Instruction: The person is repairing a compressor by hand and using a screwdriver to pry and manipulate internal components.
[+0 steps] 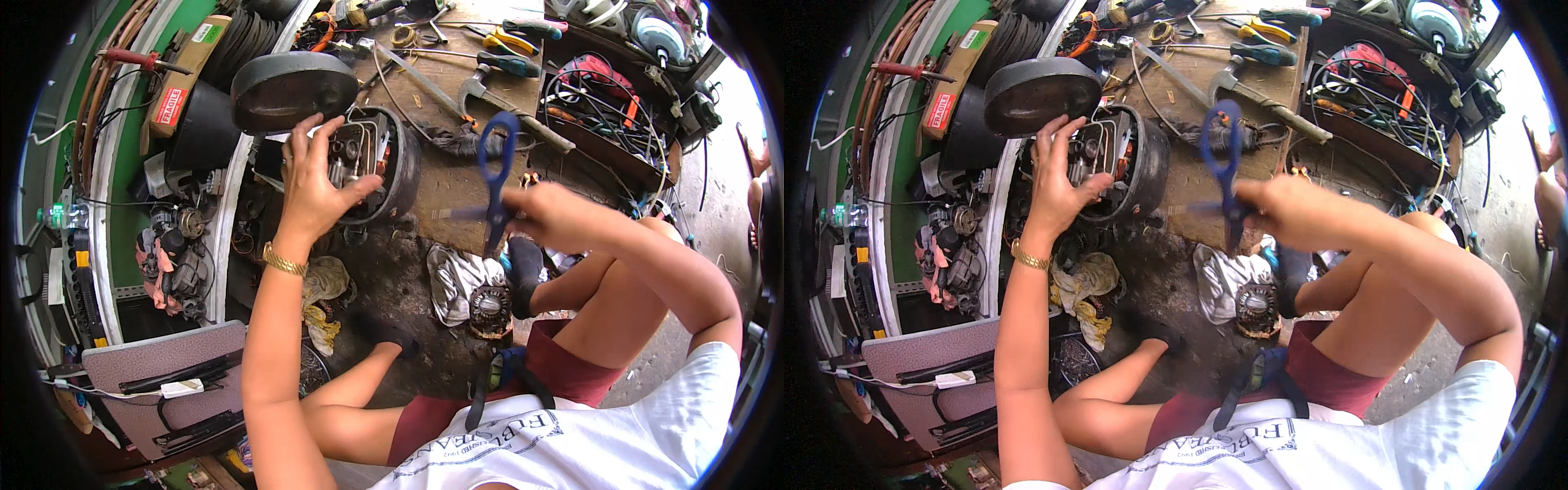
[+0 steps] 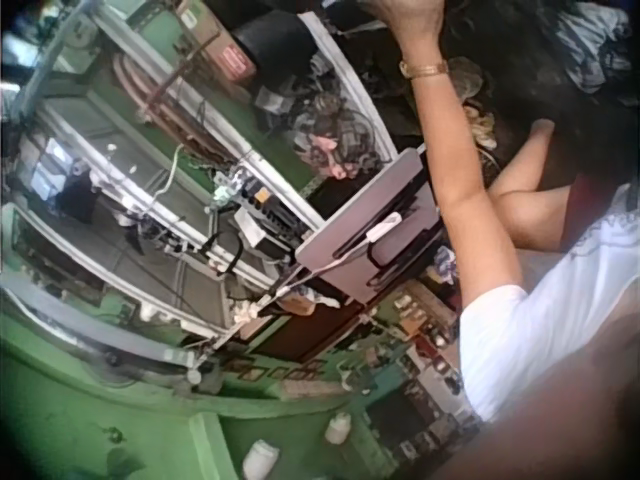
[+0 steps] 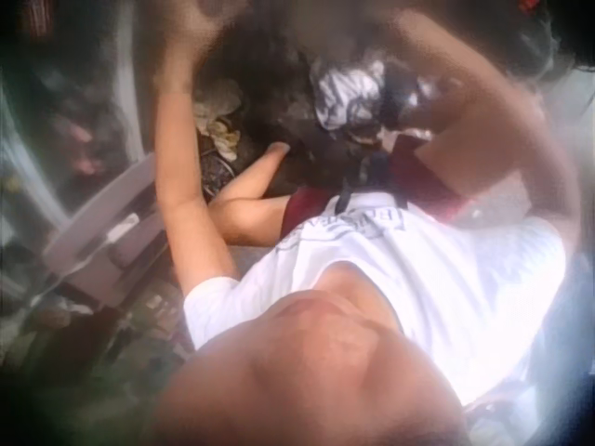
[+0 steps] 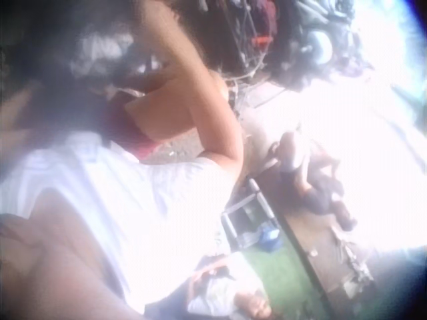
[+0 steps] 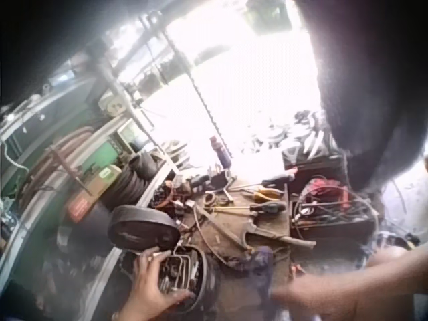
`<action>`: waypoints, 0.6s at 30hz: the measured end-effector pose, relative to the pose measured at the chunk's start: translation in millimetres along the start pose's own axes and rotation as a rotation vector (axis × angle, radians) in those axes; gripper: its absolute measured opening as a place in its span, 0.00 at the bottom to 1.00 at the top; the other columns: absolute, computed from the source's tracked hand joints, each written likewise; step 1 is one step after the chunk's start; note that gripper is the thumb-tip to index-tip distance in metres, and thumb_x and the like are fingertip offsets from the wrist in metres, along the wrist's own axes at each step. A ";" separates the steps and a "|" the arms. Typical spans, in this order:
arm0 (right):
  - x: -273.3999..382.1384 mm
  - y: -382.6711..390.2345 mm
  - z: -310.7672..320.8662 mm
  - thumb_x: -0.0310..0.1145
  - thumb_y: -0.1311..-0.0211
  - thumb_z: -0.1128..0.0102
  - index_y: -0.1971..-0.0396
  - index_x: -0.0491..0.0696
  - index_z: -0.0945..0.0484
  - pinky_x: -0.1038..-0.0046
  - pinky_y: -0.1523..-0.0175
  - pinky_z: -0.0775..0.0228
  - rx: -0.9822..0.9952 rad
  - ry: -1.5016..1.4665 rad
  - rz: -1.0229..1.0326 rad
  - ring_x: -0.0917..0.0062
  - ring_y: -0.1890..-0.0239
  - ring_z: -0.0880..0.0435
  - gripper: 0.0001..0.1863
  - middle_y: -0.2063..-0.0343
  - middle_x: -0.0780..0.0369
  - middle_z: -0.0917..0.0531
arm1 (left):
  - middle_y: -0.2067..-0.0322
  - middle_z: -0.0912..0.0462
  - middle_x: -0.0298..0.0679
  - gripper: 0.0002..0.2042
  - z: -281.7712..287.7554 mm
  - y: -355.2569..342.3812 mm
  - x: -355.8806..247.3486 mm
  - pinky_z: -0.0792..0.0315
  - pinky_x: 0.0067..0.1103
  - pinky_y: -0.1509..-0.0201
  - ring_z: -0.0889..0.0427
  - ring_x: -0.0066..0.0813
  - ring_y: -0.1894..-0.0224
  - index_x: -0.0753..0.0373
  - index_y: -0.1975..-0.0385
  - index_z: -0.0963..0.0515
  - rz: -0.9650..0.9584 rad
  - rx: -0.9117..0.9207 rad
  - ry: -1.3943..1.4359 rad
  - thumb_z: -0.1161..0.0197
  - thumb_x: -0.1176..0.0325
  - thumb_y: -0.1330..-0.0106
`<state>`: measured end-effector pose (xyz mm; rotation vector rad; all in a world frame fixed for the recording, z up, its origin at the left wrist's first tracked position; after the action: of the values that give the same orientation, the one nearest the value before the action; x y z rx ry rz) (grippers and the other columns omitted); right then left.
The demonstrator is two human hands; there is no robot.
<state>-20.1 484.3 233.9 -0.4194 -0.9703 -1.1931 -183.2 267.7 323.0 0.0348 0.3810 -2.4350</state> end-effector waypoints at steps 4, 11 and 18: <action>-4.7 -14.0 23.7 0.31 0.38 0.48 0.60 0.42 0.33 0.54 0.63 0.32 -0.291 0.000 0.028 0.49 0.66 0.22 0.10 0.74 0.47 0.21 | 0.42 0.37 0.52 0.37 -10.5 -6.4 5.3 0.41 0.37 0.36 0.37 0.53 0.39 0.61 0.43 0.33 0.083 0.051 0.176 0.29 0.53 0.54; 23.2 -29.4 33.5 0.31 0.38 0.48 0.56 0.45 0.33 0.54 0.68 0.36 -0.310 0.255 -0.034 0.52 0.71 0.23 0.13 0.80 0.50 0.24 | 0.43 0.34 0.51 0.32 -17.2 -11.3 6.0 0.42 0.33 0.35 0.35 0.48 0.39 0.62 0.43 0.33 0.074 0.098 0.255 0.34 0.60 0.50; 44.4 -34.2 31.9 0.29 0.44 0.48 0.58 0.48 0.30 0.63 0.77 0.31 -0.415 0.421 0.108 0.61 0.79 0.19 0.13 0.84 0.57 0.22 | 0.45 0.32 0.48 0.31 -16.6 -13.3 5.7 0.44 0.30 0.34 0.35 0.42 0.40 0.65 0.43 0.34 0.073 0.137 0.270 0.36 0.60 0.48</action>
<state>-62.2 469.5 280.5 -0.5131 -0.3316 -1.3174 -197.1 278.7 309.9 0.4326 0.3238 -2.3849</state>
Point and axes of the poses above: each hand's wrist, its own y-axis away from the middle knuckle, its own z-axis out of the back of the hand, x = y × z, the point moved 5 cm from there along -y, towards the middle knuckle
